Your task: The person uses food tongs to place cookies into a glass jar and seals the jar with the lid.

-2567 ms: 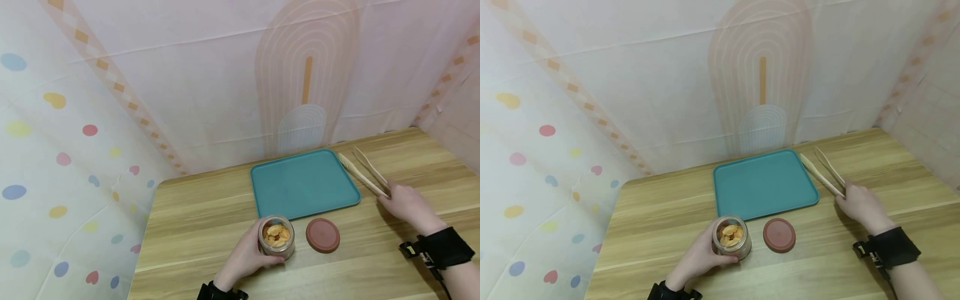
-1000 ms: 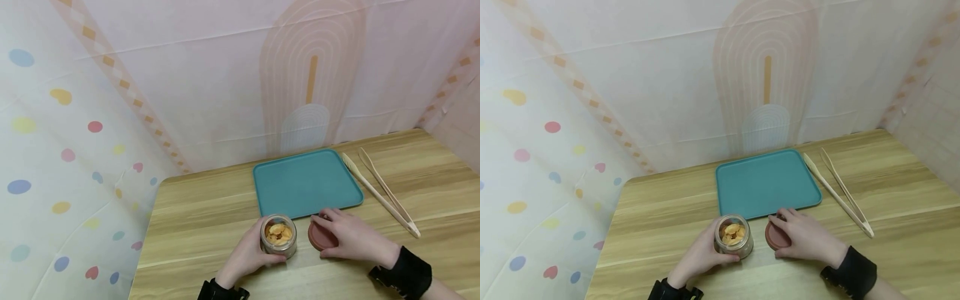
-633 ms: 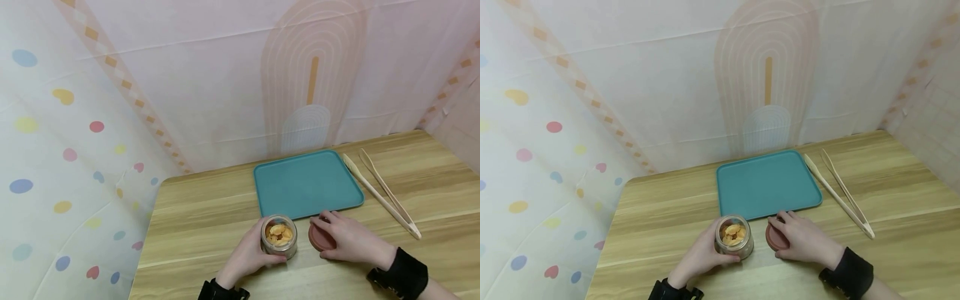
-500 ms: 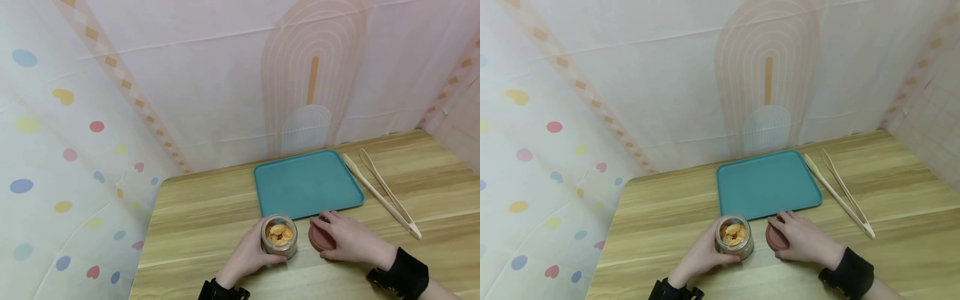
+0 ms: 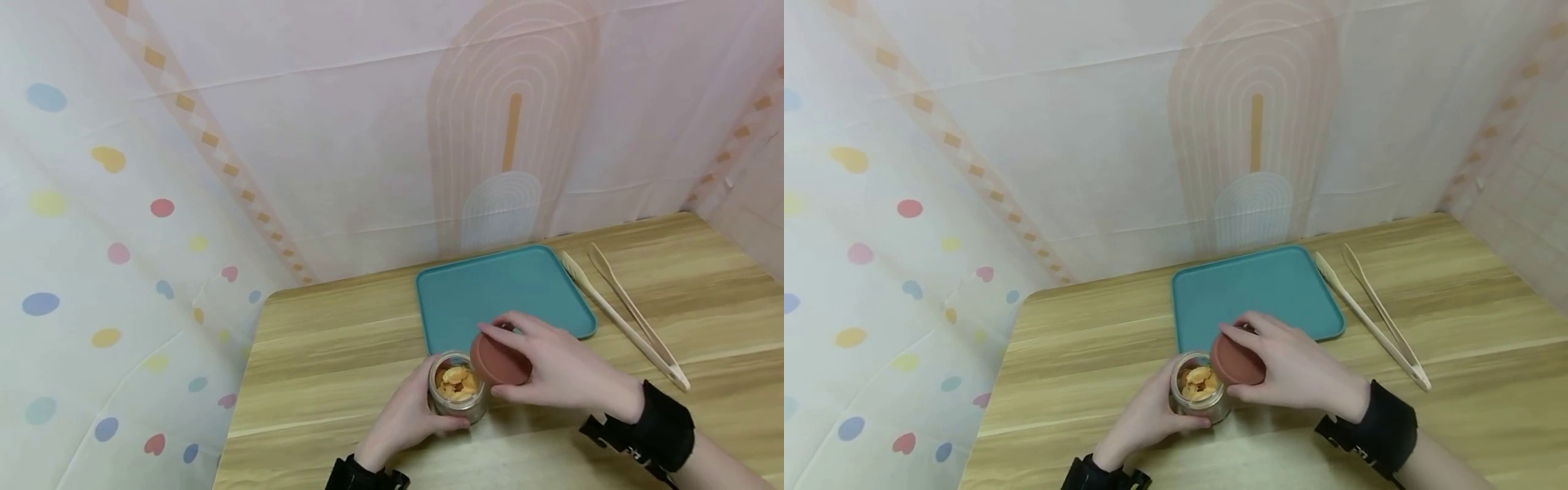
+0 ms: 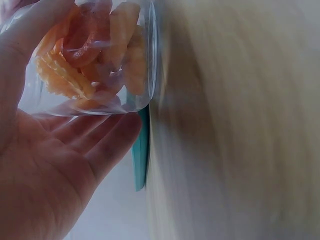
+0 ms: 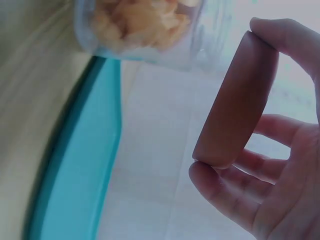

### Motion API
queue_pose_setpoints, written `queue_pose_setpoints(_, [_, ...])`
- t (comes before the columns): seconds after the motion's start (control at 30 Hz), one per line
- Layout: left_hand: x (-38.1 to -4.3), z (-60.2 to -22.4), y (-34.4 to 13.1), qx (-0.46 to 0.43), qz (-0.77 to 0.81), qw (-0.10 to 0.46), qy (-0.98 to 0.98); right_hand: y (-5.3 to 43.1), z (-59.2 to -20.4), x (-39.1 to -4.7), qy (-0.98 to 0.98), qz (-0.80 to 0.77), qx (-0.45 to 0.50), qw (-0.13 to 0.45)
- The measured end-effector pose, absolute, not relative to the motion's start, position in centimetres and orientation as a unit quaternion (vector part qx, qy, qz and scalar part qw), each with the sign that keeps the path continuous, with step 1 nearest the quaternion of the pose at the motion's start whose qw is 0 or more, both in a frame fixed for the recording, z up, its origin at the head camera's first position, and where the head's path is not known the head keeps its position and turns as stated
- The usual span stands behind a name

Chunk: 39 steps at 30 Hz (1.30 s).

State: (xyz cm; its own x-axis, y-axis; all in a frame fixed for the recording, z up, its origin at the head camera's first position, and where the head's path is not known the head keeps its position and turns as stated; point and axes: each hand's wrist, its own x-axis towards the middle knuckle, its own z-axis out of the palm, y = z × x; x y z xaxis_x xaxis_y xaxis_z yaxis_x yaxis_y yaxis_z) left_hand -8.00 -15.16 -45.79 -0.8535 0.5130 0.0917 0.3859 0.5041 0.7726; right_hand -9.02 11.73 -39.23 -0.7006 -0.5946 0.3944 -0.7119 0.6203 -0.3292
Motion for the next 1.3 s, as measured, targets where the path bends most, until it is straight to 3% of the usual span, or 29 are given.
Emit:
queue_pose_setpoints(0.5, [-8.2, -45.9, -15.2, 0.255, 0.428, 0.088, 0.863, 7.8, -37.9, -10.0, -0.859, 0.204, 0.467, 0.050])
queue_pose_setpoints(1.07, [-7.9, -45.6, -15.6, 0.256, 0.450, 0.108, 0.848, 5.6, -36.8, -11.2, -0.845, 0.149, 0.514, -0.022])
queue_pose_setpoints(1.2, [-7.9, -45.6, -15.7, 0.265, 0.449, 0.097, 0.848, 5.2, -36.8, -11.1, -0.853, 0.133, 0.505, -0.008])
queue_pose_setpoints(1.3, [-8.1, -45.6, -15.7, 0.268, 0.449, 0.092, 0.847, 4.6, -37.2, -10.6, -0.870, 0.106, 0.480, 0.037])
